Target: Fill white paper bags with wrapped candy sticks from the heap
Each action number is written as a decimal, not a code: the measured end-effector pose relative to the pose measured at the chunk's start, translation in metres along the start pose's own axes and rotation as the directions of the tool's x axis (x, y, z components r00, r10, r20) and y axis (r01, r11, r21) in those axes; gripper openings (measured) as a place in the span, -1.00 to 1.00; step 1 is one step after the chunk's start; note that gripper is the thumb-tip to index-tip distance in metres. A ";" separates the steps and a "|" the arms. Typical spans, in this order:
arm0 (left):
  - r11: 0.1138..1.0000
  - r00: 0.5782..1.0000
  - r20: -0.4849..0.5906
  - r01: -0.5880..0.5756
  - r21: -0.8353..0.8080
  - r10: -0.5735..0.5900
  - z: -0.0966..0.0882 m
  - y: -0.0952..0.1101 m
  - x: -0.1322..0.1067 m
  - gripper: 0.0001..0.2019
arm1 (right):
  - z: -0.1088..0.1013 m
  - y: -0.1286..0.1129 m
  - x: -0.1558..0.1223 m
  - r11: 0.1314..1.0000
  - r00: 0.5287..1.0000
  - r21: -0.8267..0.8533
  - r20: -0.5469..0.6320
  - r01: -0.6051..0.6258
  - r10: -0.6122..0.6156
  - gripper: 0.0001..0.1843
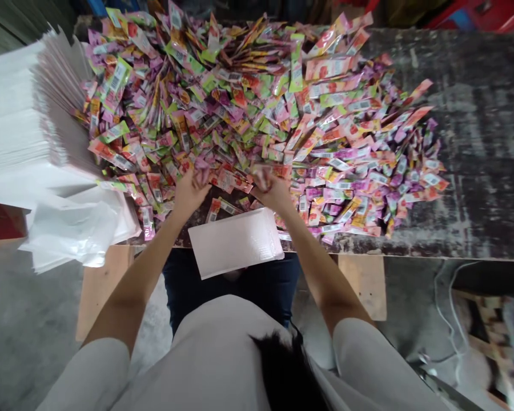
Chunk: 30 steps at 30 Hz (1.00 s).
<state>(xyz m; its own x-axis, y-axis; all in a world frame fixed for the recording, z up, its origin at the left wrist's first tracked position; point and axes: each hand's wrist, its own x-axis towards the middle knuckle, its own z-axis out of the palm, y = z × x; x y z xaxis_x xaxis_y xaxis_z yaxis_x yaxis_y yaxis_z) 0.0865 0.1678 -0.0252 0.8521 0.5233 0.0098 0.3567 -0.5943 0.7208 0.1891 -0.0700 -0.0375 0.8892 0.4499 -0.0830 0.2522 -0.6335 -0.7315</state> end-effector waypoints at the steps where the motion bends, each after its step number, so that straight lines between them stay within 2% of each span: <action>1: 0.994 0.996 0.062 -0.062 0.092 0.057 0.013 0.005 0.004 -0.79 | 0.011 -0.007 -0.001 0.992 0.999 -0.124 0.040 -0.009 0.014 -0.55; 4: 0.932 0.972 0.160 -0.211 0.294 0.170 0.037 0.020 0.019 -0.76 | 0.045 -0.028 0.004 0.931 0.996 -0.366 0.071 -0.021 0.050 -0.59; 7: 0.866 0.958 0.197 -0.275 0.418 0.209 0.040 0.030 0.033 -0.62 | 0.062 -0.039 0.008 0.878 0.992 -0.478 0.119 0.022 0.040 -0.56; 10: 0.788 0.921 0.298 -0.373 0.490 0.251 0.036 0.033 0.045 -0.55 | 0.064 -0.038 0.003 0.852 0.966 -0.498 0.255 0.161 -0.034 -0.53; 12: 0.751 0.895 0.341 -0.431 0.501 0.286 0.037 0.034 0.056 -0.55 | 0.061 -0.034 -0.001 0.844 0.954 -0.499 0.296 0.196 -0.046 -0.51; 18: 0.733 0.863 0.333 -0.500 0.461 0.380 0.051 0.047 0.095 -0.70 | 0.058 -0.026 0.000 0.852 0.954 -0.489 0.297 0.188 -0.040 -0.46; 20: 0.739 0.851 0.329 -0.521 0.427 0.410 0.048 0.049 0.097 -0.76 | 0.057 -0.024 0.001 0.867 0.954 -0.466 0.299 0.177 -0.034 -0.45; 22: 0.753 0.846 0.312 -0.529 0.391 0.432 0.041 0.047 0.090 -0.82 | 0.055 -0.021 0.000 0.891 0.960 -0.429 0.279 0.148 -0.025 -0.44; 24: 0.808 0.872 0.260 -0.485 0.334 0.415 0.031 0.038 0.073 -0.86 | 0.052 -0.019 -0.003 0.930 0.969 -0.348 0.245 0.120 -0.034 -0.46; 26: 0.909 0.930 0.143 -0.363 0.204 0.339 0.020 0.027 0.050 -0.81 | 0.046 -0.017 -0.008 0.973 0.979 -0.200 0.189 0.113 -0.075 -0.53; 28: 0.981 0.981 0.008 -0.195 -0.020 0.195 0.008 0.015 0.028 -0.75 | 0.035 -0.012 -0.013 0.993 0.989 -0.020 0.091 0.120 -0.117 -0.59; 30: 0.971 0.998 -0.055 -0.040 -0.237 0.028 -0.005 0.004 0.013 -0.69 | 0.016 -0.003 -0.019 0.984 0.996 0.153 -0.020 0.094 -0.092 -0.61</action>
<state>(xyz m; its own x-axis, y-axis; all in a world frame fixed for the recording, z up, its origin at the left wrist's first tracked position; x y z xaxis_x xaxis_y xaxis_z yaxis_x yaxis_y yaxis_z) 0.0970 0.1752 -0.0183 0.8391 0.5397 0.0681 0.2215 -0.4534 0.8633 0.1650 -0.0663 -0.0446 0.8699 0.4932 -0.0016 0.2732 -0.4845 -0.8310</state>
